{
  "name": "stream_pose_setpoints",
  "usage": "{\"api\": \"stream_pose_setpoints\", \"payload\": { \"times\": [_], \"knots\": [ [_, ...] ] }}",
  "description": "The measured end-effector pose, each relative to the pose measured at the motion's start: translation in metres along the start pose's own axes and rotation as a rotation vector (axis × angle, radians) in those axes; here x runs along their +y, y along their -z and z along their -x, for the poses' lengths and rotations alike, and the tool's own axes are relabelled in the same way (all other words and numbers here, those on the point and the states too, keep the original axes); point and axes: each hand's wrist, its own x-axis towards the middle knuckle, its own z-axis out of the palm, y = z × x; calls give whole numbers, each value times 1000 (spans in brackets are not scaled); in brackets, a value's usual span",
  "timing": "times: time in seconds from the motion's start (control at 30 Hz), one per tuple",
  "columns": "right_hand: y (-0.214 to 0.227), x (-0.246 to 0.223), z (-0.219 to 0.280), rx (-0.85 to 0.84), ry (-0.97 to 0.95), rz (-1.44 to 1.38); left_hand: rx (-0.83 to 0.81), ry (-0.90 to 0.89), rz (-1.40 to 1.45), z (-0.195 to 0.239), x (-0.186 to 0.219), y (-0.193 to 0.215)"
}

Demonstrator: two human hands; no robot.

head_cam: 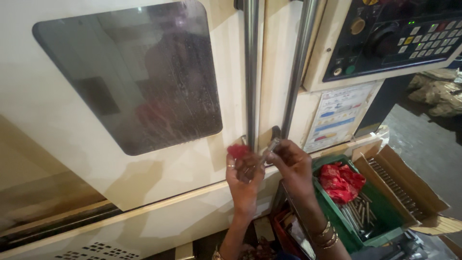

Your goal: The person operates a CNC lathe by opening and closing the machine door, inserting a metal rod into the chuck, and using a red cloth to wipe the rod. The person repeats this process multiple times, handling the rod and cloth with both hands.

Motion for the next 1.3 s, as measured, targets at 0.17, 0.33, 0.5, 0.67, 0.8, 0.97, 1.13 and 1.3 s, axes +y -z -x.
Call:
{"api": "stream_pose_setpoints", "payload": {
  "times": [0.17, 0.33, 0.5, 0.67, 0.8, 0.97, 1.13, 1.3],
  "knots": [
    [-4, 11, 6, -8, -2, 83, 54, 66, -135, 5, 2, 4],
    [-7, 17, 7, 23, -31, 153, 85, -47, -153, 9, 4, 1],
    [-12, 15, 11, 50, -31, 77, 156, -251, -315, 15, 1, -2],
    [-13, 6, 13, 63, -34, 85, 214, -351, -438, 20, -3, -5],
    [-14, 1, 13, 46, -19, 65, 171, -406, -477, 20, -2, -6],
    [-16, 2, 13, 53, -13, 37, 183, -380, -495, 22, -2, -9],
    [-15, 7, 14, 61, -10, 122, 193, -398, -600, 18, -7, -5],
    [-15, 11, 16, 50, -61, 69, 167, -369, -598, 17, -15, -1]
  ]
}}
